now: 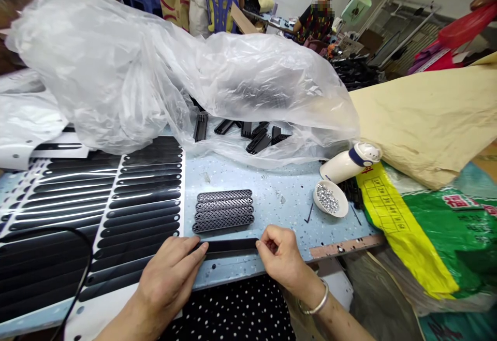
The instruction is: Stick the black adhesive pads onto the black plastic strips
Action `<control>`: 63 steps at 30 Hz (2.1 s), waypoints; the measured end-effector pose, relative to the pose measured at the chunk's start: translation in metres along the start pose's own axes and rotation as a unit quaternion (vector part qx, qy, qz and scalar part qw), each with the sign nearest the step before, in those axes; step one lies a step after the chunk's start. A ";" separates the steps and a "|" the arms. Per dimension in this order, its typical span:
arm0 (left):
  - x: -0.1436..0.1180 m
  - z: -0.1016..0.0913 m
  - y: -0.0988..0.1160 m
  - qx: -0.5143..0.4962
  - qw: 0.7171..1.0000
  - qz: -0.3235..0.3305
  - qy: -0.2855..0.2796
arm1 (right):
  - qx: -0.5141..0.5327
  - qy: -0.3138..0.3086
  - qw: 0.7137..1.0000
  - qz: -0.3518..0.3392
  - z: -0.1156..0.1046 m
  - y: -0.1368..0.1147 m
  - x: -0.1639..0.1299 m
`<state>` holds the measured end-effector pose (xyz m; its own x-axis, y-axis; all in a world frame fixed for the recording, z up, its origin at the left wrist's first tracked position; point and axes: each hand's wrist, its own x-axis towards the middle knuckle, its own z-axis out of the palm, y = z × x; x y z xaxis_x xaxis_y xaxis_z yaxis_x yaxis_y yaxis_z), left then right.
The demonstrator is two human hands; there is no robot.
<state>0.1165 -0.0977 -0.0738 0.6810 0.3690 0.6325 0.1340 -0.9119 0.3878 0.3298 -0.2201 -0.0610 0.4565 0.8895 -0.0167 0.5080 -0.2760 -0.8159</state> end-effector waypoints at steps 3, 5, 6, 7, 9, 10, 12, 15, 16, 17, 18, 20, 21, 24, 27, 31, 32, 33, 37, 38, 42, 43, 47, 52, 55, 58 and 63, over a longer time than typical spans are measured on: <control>0.000 0.000 0.000 0.002 1.000 0.006 0.001 | -0.005 -0.006 1.000 0.016 0.002 0.003 0.000; 0.000 0.000 -0.001 0.001 1.000 0.011 -0.003 | -0.012 -0.004 1.000 0.024 0.002 0.006 0.000; 0.000 0.000 -0.001 0.001 1.000 0.012 -0.006 | -0.013 -0.002 1.000 0.028 0.002 0.007 0.000; -0.001 0.000 -0.001 0.001 1.000 0.013 -0.007 | -0.009 0.003 0.999 0.031 0.001 0.008 0.000; -0.001 0.000 -0.001 0.002 1.000 0.012 -0.009 | 0.022 0.011 0.999 0.044 -0.001 0.011 0.000; -0.002 0.000 -0.001 0.002 1.000 0.010 -0.009 | 0.047 0.010 0.997 0.053 -0.003 0.012 0.000; -0.003 0.001 -0.001 0.001 1.000 0.009 -0.007 | 0.095 -0.003 0.993 0.070 -0.006 0.013 0.001; -0.003 0.002 -0.002 0.007 1.000 0.010 -0.006 | 0.132 -0.031 0.989 0.066 -0.009 0.012 0.002; -0.004 0.002 -0.002 0.009 1.000 0.010 -0.007 | 0.134 -0.037 0.989 0.054 -0.008 0.011 0.002; -0.004 0.002 -0.002 0.008 1.000 0.009 -0.008 | 0.131 -0.040 0.990 0.040 -0.006 0.011 0.002; -0.004 0.002 -0.002 0.006 1.000 0.007 -0.008 | 0.125 -0.041 0.991 0.028 -0.004 0.011 0.003; -0.004 0.002 -0.003 0.001 1.000 0.004 -0.009 | 0.116 -0.039 0.992 0.009 0.001 0.011 0.004; -0.004 0.002 -0.003 0.001 1.000 0.003 -0.009 | 0.116 -0.039 0.992 0.004 0.003 0.012 0.006; -0.005 0.003 -0.003 0.001 1.000 -0.005 -0.006 | 0.128 -0.048 0.991 -0.003 0.006 0.015 0.009; -0.005 0.004 -0.003 -0.005 1.000 -0.014 0.000 | 0.101 -0.045 0.994 -0.018 0.006 0.015 0.011; -0.005 0.007 -0.001 -0.023 0.999 -0.020 0.017 | 0.057 -0.019 0.997 -0.052 0.006 0.010 0.009; -0.006 0.007 -0.001 -0.024 0.999 -0.023 0.021 | 0.043 -0.016 0.997 -0.067 0.006 0.009 0.008; -0.006 0.008 0.000 -0.024 0.999 -0.026 0.023 | 0.024 -0.012 0.996 -0.087 0.007 0.007 0.008; -0.011 0.008 0.005 -0.042 0.996 -0.071 0.031 | -0.063 0.026 0.979 -0.190 0.014 0.006 0.005; -0.012 0.007 0.007 -0.050 0.993 -0.101 0.030 | -0.071 0.031 0.976 -0.206 0.015 0.006 0.005; -0.015 -0.002 0.010 -0.072 0.971 -0.229 0.009 | -0.078 0.020 0.965 -0.249 0.018 0.010 0.006; -0.015 -0.004 0.010 -0.077 0.967 -0.244 0.006 | -0.082 0.018 0.962 -0.259 0.018 0.011 0.007; -0.015 -0.012 0.013 -0.082 0.961 -0.264 0.005 | -0.107 0.019 0.950 -0.293 0.018 0.009 0.009; -0.010 -0.005 0.016 -0.079 0.964 -0.252 -0.004 | -0.120 0.023 0.941 -0.315 0.034 -0.005 0.009; -0.005 0.004 0.019 -0.059 0.967 -0.247 0.000 | -0.145 0.036 0.932 -0.331 0.047 -0.008 0.010; -0.010 -0.007 0.024 -0.031 0.967 -0.250 0.024 | -0.160 0.062 0.915 -0.365 0.048 -0.006 0.010; -0.062 -0.074 0.031 0.044 0.951 -0.292 0.089 | -0.106 0.080 0.900 -0.416 0.031 -0.017 -0.001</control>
<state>0.0256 -0.1355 -0.0515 0.3402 0.8344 0.4337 0.5172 -0.5512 0.6547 0.2982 -0.2055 -0.0650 -0.0546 0.7615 0.6458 0.8432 0.3816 -0.3787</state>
